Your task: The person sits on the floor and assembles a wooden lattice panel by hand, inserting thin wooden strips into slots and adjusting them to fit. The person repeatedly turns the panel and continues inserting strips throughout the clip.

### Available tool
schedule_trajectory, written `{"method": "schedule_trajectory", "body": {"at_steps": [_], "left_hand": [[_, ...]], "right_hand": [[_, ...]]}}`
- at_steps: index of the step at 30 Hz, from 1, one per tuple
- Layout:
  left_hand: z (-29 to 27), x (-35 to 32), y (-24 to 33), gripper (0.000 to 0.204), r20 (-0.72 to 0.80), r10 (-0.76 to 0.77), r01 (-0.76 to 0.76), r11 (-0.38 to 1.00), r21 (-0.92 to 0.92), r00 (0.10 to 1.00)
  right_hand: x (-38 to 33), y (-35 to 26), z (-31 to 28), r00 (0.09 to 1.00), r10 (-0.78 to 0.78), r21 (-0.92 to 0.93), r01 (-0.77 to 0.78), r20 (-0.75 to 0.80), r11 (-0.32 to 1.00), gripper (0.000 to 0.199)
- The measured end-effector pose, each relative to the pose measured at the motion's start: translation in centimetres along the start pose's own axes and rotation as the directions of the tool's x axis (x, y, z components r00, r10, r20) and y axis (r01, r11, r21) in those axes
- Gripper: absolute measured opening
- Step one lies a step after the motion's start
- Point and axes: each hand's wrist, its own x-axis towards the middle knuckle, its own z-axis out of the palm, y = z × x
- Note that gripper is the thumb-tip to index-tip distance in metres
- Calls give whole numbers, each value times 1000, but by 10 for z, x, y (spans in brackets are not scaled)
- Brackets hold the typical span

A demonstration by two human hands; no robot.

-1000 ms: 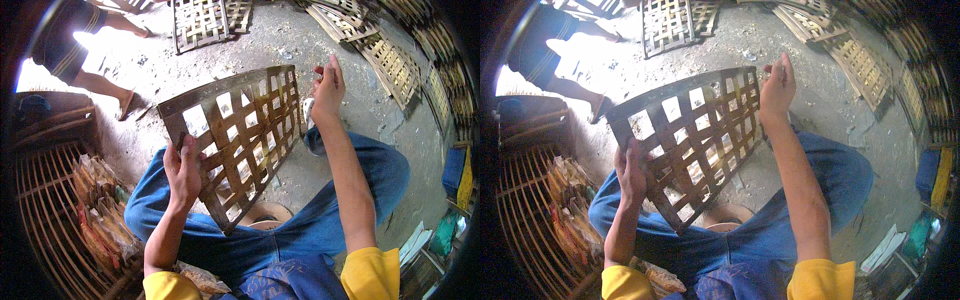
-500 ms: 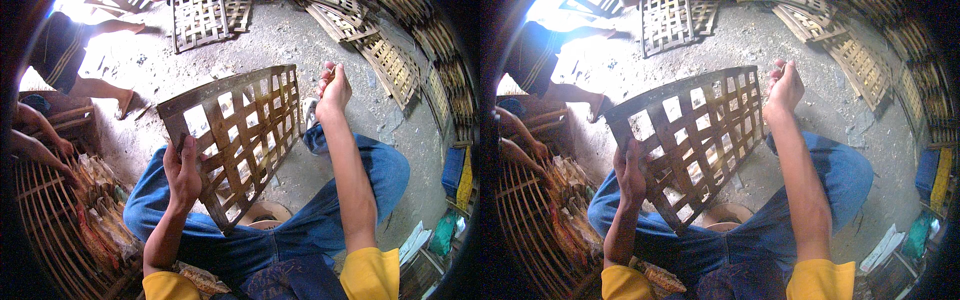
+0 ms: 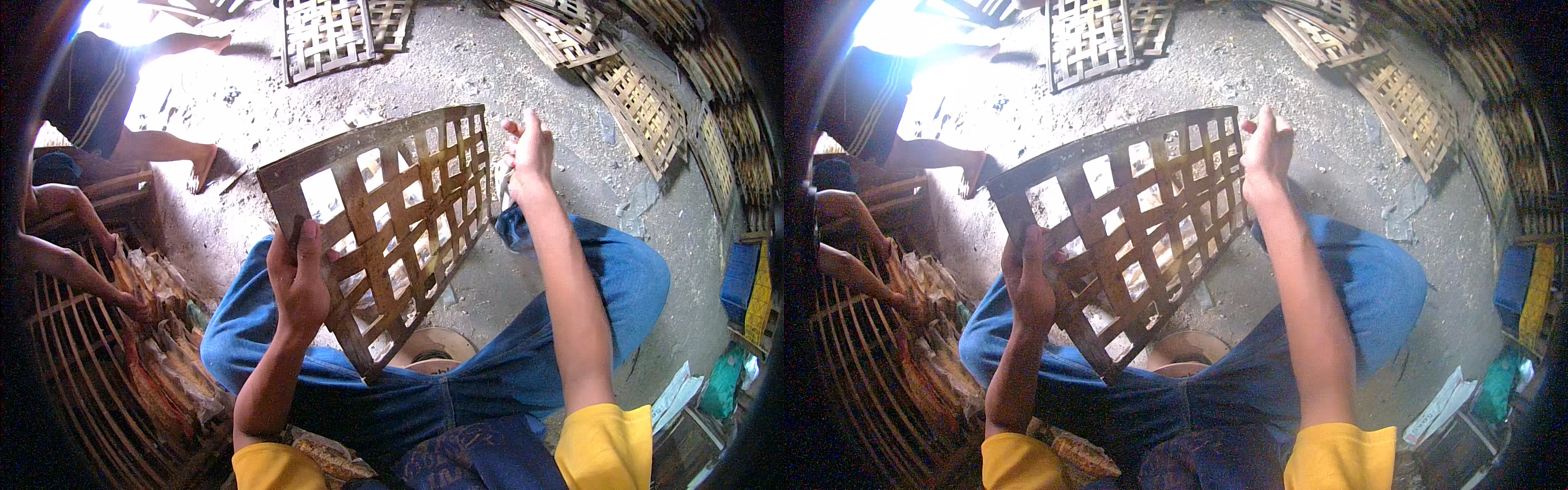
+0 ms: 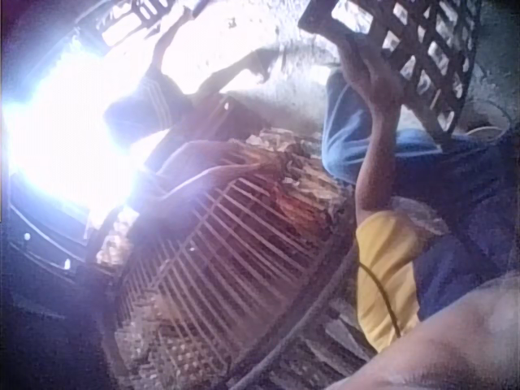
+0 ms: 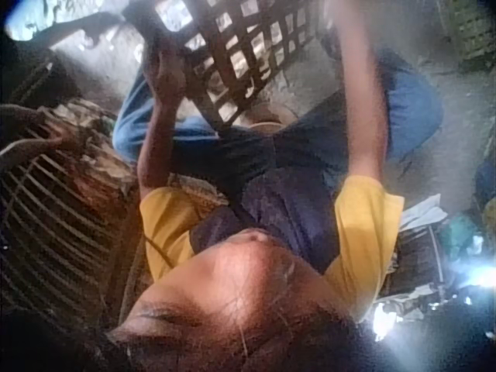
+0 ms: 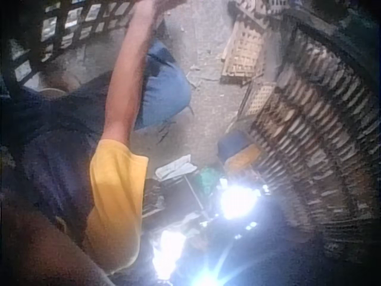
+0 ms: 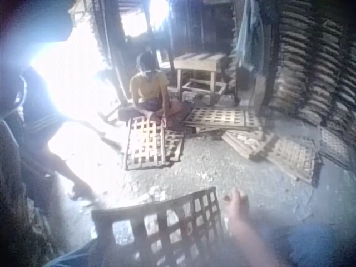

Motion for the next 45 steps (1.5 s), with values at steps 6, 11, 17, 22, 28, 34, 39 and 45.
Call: {"method": "schedule_trajectory", "body": {"at_steps": [6, 11, 17, 22, 28, 34, 39, 45], "left_hand": [[2, -1, 3, 16, -10, -8, 8, 1000, 7, 1000], [5, -5, 5, 14, -50, -28, 29, 999, 32, 998], [2, -6, 4, 16, -5, -10, 10, 1000, 15, 1000], [1, -6, 4, 19, -14, 1, 0, 999, 36, 1000], [3, -6, 10, 18, 12, -15, 15, 999, 32, 1000], [9, -7, 15, 20, 2, -11, 11, 999, 38, 1000], [3, -8, 7, 22, 39, 44, -46, 998, 52, 998], [8, -7, 13, 19, 10, 35, -36, 999, 39, 999]], "right_hand": [[14, 57, 4, 987, -118, -370, 149, 106, 917, 32], [-14, 50, 14, 813, -254, -515, 540, 524, 666, 36], [-37, 49, 22, 659, -444, -341, 721, 607, 603, 38], [-54, 46, 26, 612, -418, -337, 755, 672, 563, 30], [-73, 32, 28, 706, -264, -346, 594, 658, 726, 27], [-74, 37, 30, 554, -424, -196, 743, 717, 640, 21], [-62, 42, 30, 673, -385, -345, 689, 631, 638, 23], [-31, 41, 18, 748, -458, -382, 649, 480, 658, 21]]}}
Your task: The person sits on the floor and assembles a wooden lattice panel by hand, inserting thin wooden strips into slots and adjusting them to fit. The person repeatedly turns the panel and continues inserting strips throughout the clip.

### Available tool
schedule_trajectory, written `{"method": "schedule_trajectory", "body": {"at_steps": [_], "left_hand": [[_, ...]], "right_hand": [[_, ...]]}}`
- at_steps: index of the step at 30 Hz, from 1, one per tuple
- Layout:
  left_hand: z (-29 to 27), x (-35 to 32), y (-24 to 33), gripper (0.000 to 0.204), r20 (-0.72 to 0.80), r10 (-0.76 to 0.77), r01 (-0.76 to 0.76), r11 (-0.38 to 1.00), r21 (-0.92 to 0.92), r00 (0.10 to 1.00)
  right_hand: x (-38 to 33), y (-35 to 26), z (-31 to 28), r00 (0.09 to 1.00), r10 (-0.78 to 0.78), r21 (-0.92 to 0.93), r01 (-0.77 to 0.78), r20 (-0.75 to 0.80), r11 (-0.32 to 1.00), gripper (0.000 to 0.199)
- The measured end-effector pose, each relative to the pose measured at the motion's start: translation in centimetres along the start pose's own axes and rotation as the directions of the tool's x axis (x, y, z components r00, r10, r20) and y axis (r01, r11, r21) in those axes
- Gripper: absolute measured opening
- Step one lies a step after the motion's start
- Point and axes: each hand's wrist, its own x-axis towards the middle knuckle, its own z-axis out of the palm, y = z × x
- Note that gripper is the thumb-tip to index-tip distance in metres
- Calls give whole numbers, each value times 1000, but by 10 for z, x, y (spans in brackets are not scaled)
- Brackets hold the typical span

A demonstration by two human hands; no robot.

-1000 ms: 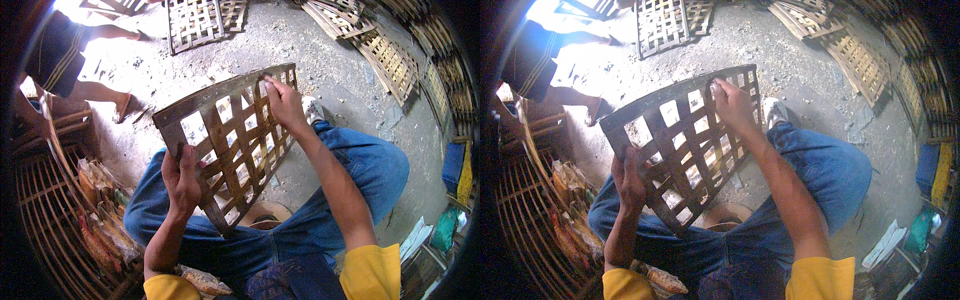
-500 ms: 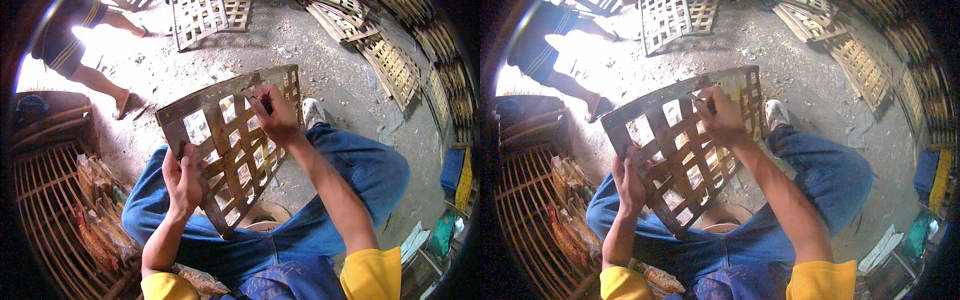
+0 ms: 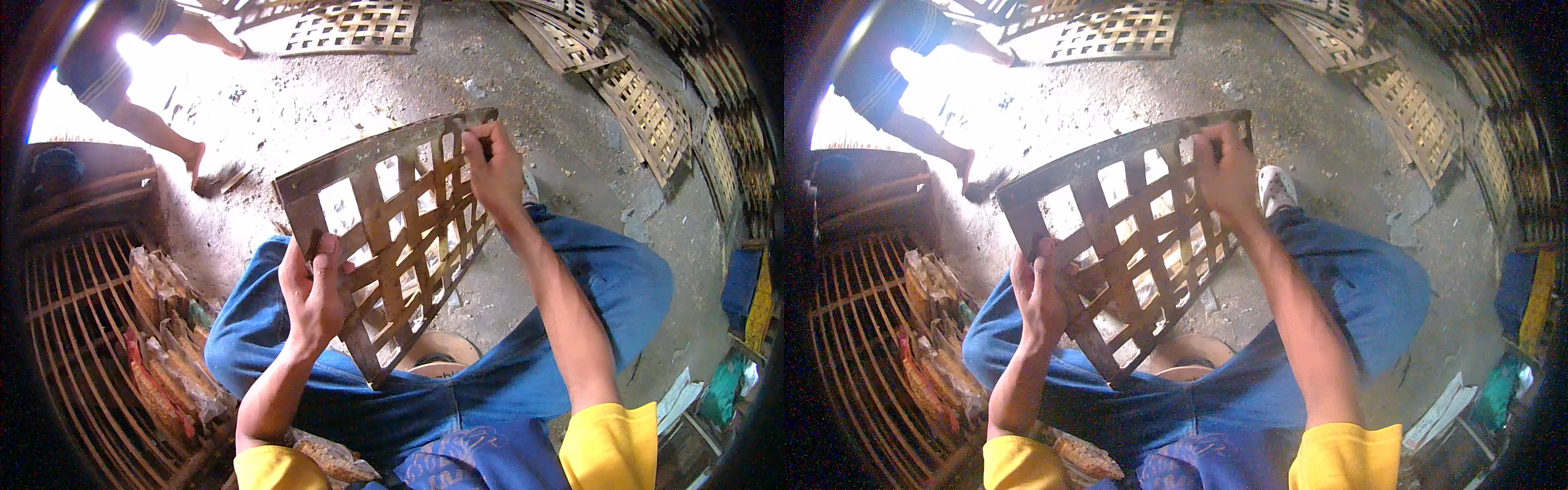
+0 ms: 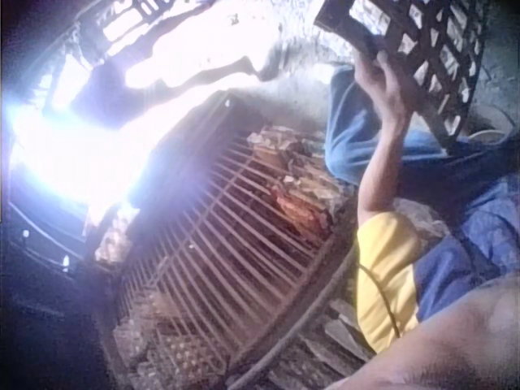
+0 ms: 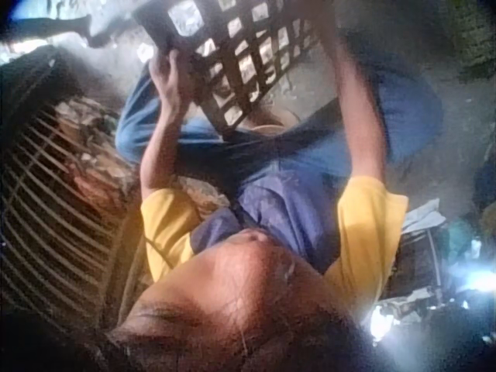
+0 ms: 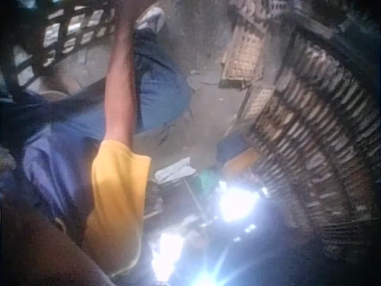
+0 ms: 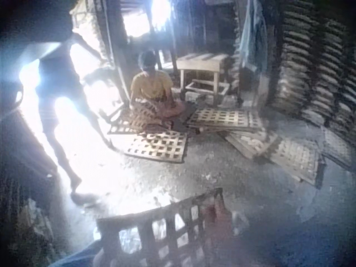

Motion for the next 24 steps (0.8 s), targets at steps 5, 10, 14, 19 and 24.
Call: {"method": "schedule_trajectory", "body": {"at_steps": [5, 10, 14, 19, 24], "left_hand": [[-1, 0, 1, 19, 32, 1, -2, 1000, 30, 999], [0, -1, 0, 19, -3, -12, 12, 999, 37, 1000], [-1, -2, 2, 18, 70, 72, -76, 995, 67, 995], [-1, 0, -2, 18, -10, -28, 28, 999, 31, 1000], [-3, 1, -1, 17, -35, -76, 76, 997, 10, 997]], "right_hand": [[-26, -53, 8, 953, -109, 94, 86, 281, 992, 17], [-15, -23, 11, 979, -100, -7, 103, 175, 995, 13], [-4, -8, 1, 995, 73, 91, -78, 66, 993, 15], [-15, -32, 7, 992, -39, 70, 31, 116, 997, 18], [-6, -12, 6, 996, -23, 61, 18, 90, 998, 18]]}}
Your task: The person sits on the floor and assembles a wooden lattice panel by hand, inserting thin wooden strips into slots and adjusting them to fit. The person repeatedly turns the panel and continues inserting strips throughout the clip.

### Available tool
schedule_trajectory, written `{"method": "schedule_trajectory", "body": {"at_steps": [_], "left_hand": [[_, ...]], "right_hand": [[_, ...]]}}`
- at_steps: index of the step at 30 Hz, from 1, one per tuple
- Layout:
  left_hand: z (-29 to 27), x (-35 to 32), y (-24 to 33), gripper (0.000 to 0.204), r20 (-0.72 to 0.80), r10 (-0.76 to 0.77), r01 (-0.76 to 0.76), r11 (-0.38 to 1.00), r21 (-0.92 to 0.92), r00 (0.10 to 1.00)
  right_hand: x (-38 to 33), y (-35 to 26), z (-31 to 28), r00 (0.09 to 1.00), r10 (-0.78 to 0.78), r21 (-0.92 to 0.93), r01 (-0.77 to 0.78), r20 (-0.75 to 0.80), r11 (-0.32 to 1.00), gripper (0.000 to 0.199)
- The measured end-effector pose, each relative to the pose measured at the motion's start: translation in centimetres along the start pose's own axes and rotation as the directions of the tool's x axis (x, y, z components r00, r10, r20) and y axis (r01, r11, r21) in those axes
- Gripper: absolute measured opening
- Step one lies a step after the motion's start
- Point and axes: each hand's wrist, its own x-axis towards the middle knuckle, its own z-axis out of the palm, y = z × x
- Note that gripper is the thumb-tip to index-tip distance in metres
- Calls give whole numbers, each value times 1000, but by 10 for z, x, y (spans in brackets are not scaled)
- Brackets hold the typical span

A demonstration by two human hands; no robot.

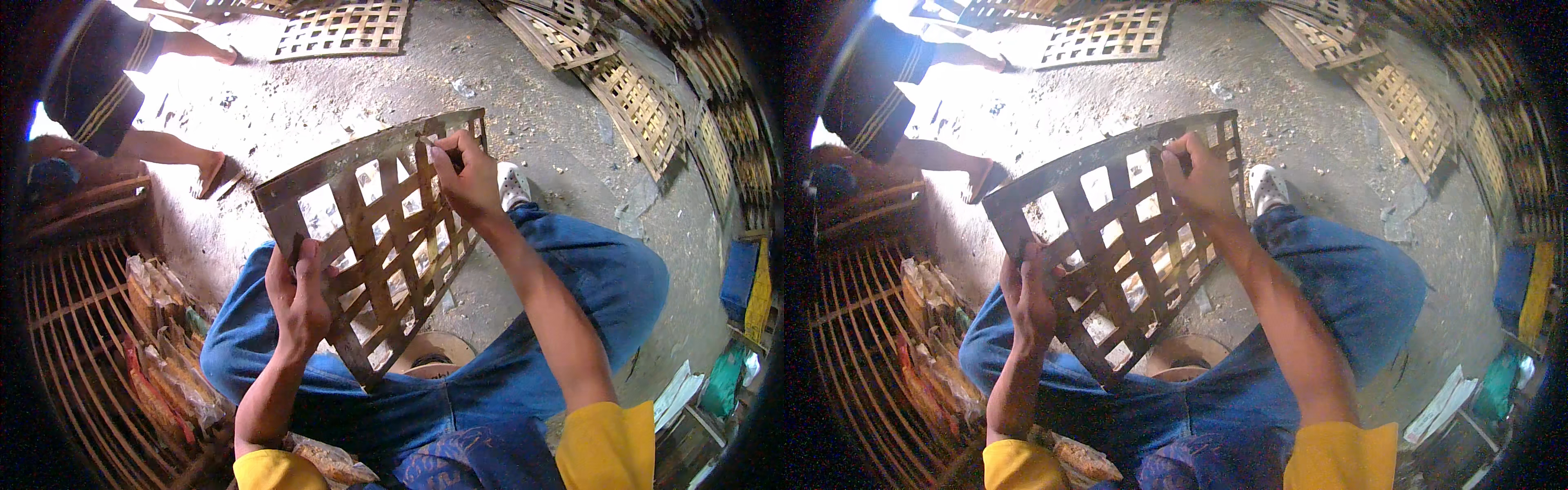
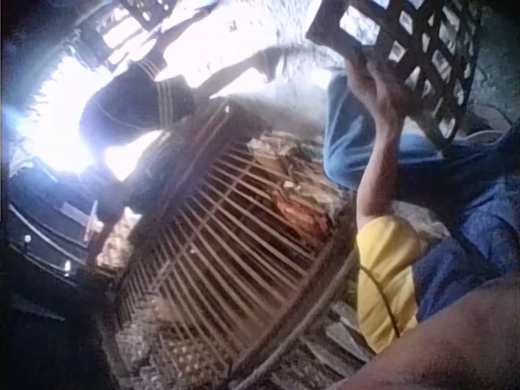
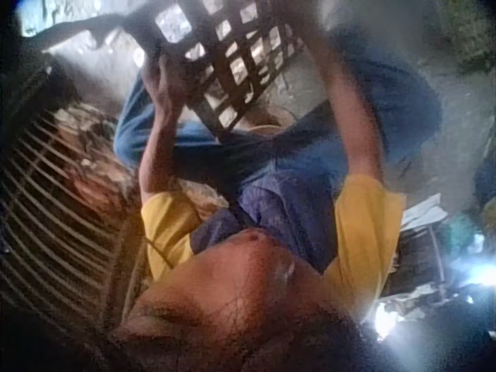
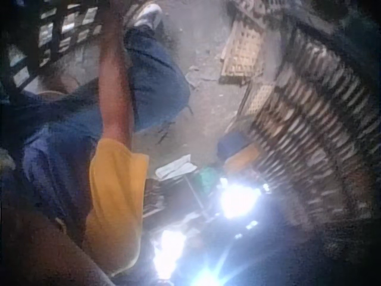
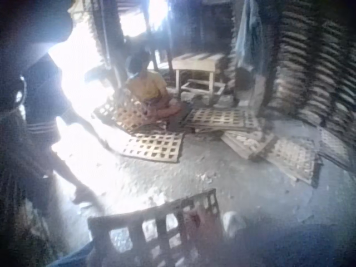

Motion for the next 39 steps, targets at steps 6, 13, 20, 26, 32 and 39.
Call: {"method": "schedule_trajectory", "body": {"at_steps": [6, 13, 20, 26, 32, 39], "left_hand": [[3, -2, 1, 16, 6, 19, -19, 1000, -9, 1000], [5, -3, 1, 15, 19, 57, -58, 998, 10, 998], [0, -2, -7, 15, 21, 109, -110, 993, 49, 994], [-3, -5, -7, 15, 27, 93, -96, 988, 119, 995], [0, -1, -8, 20, 26, 113, -115, 990, 85, 993], [-1, -2, -6, 17, 18, 75, -76, 996, 43, 997]], "right_hand": [[-7, -21, 1, 984, 37, -50, -29, 173, 998, 21], [-5, -8, 5, 998, -25, 5, 25, 56, 1000, 21], [-5, -2, 9, 999, -20, -37, 21, 31, 999, 22], [10, 39, -6, 996, 47, -60, -51, -75, 997, 25], [7, 46, -6, 996, 22, -144, -34, -85, 989, 27], [5, 54, -3, 997, 52, -134, -60, -65, 989, 26]]}}
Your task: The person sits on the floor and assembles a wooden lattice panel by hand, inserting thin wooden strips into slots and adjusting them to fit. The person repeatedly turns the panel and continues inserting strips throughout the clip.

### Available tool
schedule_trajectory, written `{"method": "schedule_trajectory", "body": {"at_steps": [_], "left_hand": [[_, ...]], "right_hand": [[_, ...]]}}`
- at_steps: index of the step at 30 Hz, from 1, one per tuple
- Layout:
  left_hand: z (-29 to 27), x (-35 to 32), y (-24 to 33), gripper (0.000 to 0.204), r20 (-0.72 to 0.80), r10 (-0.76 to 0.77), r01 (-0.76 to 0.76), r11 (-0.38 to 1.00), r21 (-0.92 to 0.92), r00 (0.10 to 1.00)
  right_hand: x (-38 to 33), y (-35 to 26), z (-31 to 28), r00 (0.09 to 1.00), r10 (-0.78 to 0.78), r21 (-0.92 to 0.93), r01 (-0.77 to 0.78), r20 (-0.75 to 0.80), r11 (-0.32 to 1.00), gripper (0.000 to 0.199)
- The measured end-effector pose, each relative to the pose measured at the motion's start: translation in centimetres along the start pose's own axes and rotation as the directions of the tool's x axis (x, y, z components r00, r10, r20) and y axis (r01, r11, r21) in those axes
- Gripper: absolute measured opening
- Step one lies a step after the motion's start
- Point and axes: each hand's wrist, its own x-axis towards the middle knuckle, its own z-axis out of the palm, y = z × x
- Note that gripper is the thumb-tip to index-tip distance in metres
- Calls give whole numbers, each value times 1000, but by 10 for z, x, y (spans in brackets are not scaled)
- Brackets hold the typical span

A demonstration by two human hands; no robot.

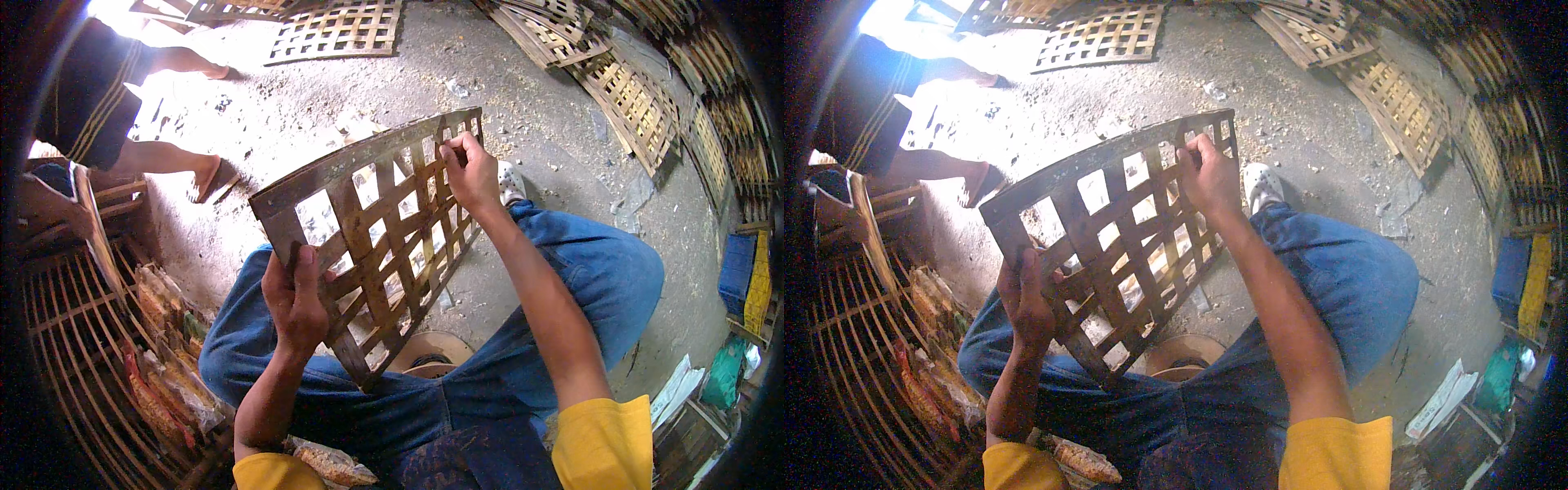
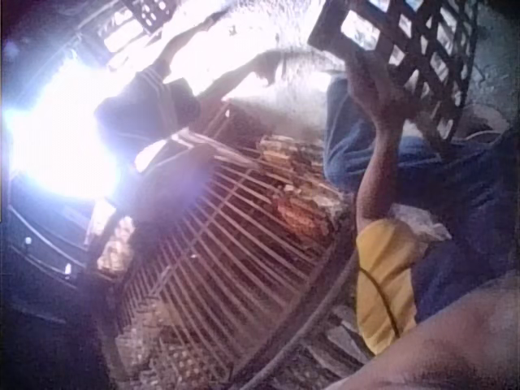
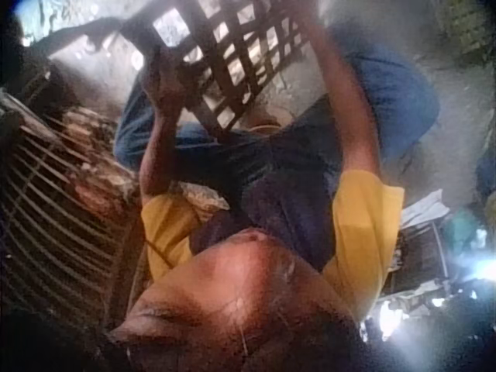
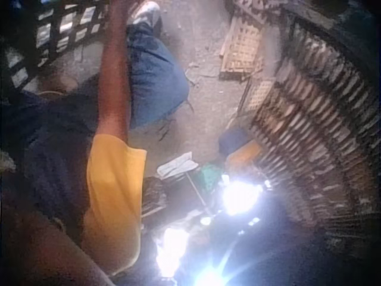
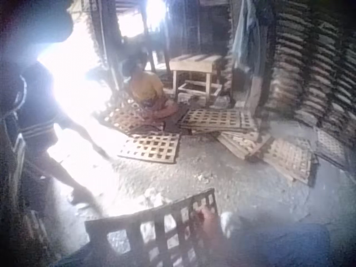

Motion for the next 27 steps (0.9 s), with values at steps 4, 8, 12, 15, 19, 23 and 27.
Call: {"method": "schedule_trajectory", "body": {"at_steps": [4, 8, 12, 15, 19, 23, 27], "left_hand": [[-3, -1, -2, 17, 34, -35, 36, 999, -22, 999], [0, -2, 4, 17, 22, 39, -40, 998, 40, 999], [-1, -2, 5, 17, 55, 58, -61, 996, 69, 997], [-1, -2, 4, 17, 44, 74, -78, 994, 79, 996], [-1, -1, 2, 17, 23, 48, -49, 997, 57, 999], [0, 1, 4, 17, -12, -7, 7, 999, 35, 1000], [-3, 1, 1, 17, 11, 3, -3, 1000, 26, 1000]], "right_hand": [[4, 5, 2, 1000, 12, -4, -12, 3, 1000, 26], [4, -7, -1, 999, 52, -54, -52, 15, 997, 25], [4, -4, -2, 995, -61, -77, 55, -78, 996, 20], [12, 6, -4, 956, -98, -100, 73, -277, 992, 15], [27, 16, -24, 929, -39, -92, 5, -368, 996, 13], [20, 8, -14, 964, 10, -57, -26, -265, 998, 15], [20, 1, -16, 979, 7, -96, -27, -204, 995, 18]]}}
